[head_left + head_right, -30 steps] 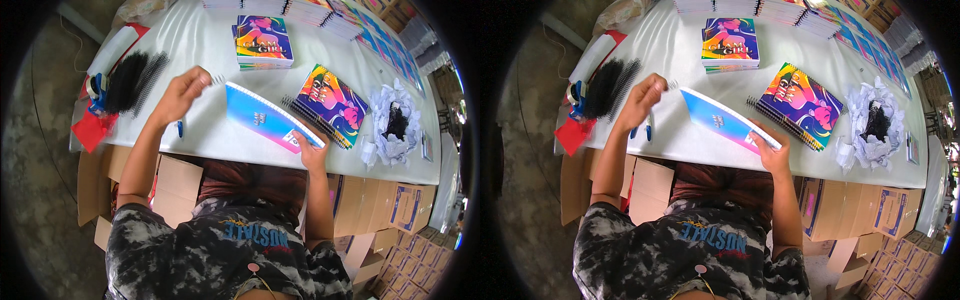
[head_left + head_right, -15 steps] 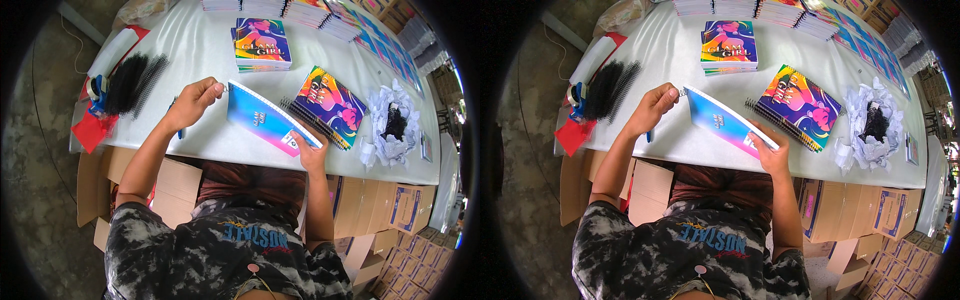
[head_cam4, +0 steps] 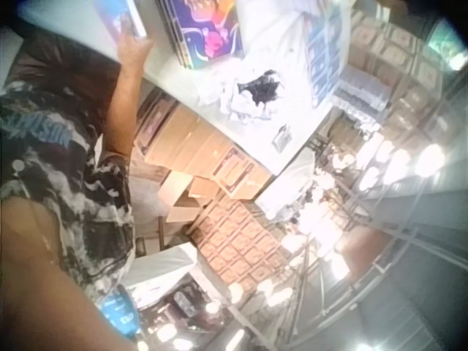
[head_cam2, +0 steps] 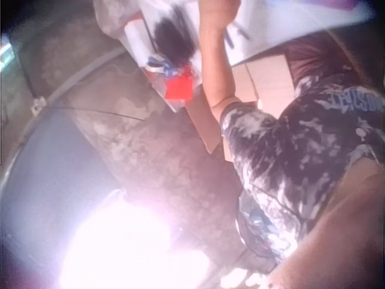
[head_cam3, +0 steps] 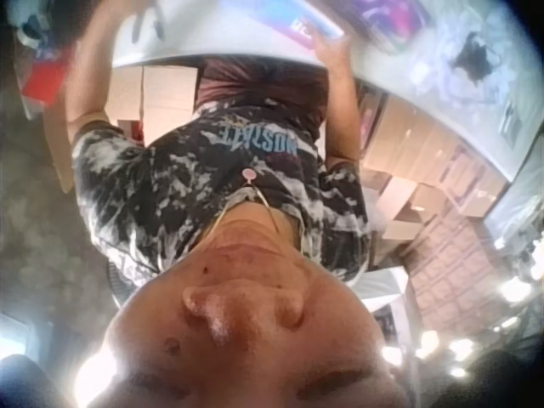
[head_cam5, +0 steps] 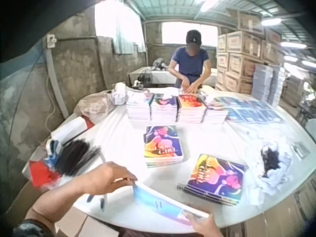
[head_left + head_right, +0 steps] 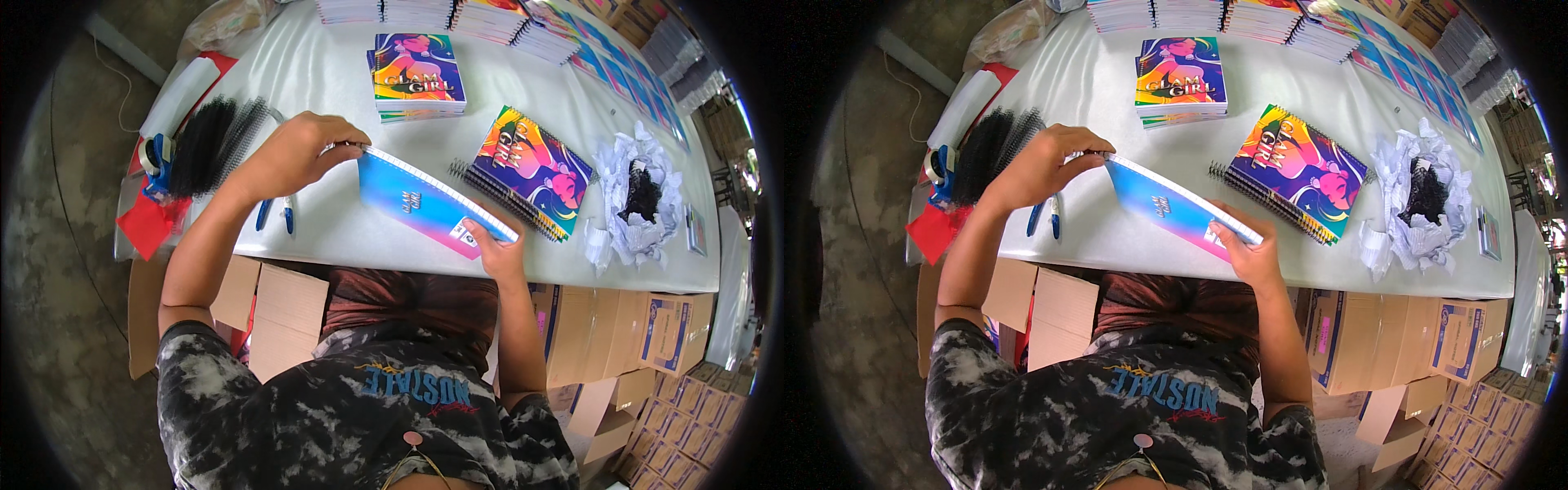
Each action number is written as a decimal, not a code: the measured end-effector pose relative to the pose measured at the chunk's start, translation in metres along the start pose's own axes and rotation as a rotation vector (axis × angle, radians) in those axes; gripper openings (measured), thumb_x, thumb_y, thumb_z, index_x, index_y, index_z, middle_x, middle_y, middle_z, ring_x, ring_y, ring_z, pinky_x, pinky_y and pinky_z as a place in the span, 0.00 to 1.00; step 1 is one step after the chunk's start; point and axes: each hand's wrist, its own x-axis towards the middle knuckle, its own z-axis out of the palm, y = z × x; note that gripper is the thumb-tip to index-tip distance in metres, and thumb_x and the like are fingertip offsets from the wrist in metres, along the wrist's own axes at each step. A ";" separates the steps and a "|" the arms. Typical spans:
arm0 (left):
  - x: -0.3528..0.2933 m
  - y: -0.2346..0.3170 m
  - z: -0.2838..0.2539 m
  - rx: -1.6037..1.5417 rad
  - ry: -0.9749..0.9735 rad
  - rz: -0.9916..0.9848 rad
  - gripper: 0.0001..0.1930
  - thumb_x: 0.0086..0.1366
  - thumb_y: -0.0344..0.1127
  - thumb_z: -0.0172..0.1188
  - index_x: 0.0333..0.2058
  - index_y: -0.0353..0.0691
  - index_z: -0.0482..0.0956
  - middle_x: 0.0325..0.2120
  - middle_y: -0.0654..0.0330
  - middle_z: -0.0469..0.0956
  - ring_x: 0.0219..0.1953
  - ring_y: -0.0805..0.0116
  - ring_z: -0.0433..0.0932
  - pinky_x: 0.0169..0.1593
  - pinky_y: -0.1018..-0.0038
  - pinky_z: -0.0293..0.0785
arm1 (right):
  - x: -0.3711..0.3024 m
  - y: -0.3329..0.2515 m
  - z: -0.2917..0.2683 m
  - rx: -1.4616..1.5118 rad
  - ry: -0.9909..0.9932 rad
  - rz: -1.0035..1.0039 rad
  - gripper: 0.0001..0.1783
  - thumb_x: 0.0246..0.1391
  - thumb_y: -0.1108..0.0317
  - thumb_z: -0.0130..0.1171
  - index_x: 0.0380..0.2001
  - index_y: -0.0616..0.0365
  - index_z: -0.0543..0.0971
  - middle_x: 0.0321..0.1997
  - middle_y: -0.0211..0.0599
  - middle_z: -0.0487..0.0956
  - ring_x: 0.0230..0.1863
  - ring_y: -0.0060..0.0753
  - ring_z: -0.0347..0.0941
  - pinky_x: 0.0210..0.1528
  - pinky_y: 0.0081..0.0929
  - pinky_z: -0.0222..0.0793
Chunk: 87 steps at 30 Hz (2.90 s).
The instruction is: The person repeatedly picks up a spiral notebook and a metal coil, inserts the coil through the punched holes, and bends the ends to secure it. The person stacks the finished notebooks on the table. The process is repeated for multiple notebooks.
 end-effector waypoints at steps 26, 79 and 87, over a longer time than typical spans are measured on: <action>0.002 0.014 0.018 0.684 0.276 0.216 0.33 0.45 0.48 0.65 0.47 0.38 0.66 0.47 0.52 0.69 0.51 0.52 0.66 0.56 0.59 0.57 | -0.007 -0.003 0.016 -0.264 -0.024 -0.362 0.17 0.45 0.82 0.54 0.42 0.67 0.77 0.45 0.47 0.77 0.47 0.40 0.75 0.50 0.27 0.69; 0.020 -0.035 0.008 -0.370 -0.111 0.009 0.14 0.63 0.44 0.54 0.34 0.38 0.75 0.20 0.68 0.68 0.27 0.77 0.65 0.32 0.79 0.60 | -0.008 -0.009 -0.004 -0.161 0.048 -0.152 0.14 0.50 0.78 0.55 0.42 0.63 0.78 0.38 0.41 0.81 0.29 0.20 0.73 0.34 0.18 0.68; 0.007 0.016 0.019 0.560 0.224 0.153 0.30 0.47 0.49 0.65 0.49 0.45 0.71 0.52 0.51 0.64 0.54 0.52 0.63 0.59 0.59 0.48 | -0.008 0.002 -0.005 -0.238 -0.001 -0.307 0.17 0.46 0.82 0.52 0.43 0.67 0.77 0.44 0.45 0.78 0.44 0.37 0.77 0.47 0.24 0.70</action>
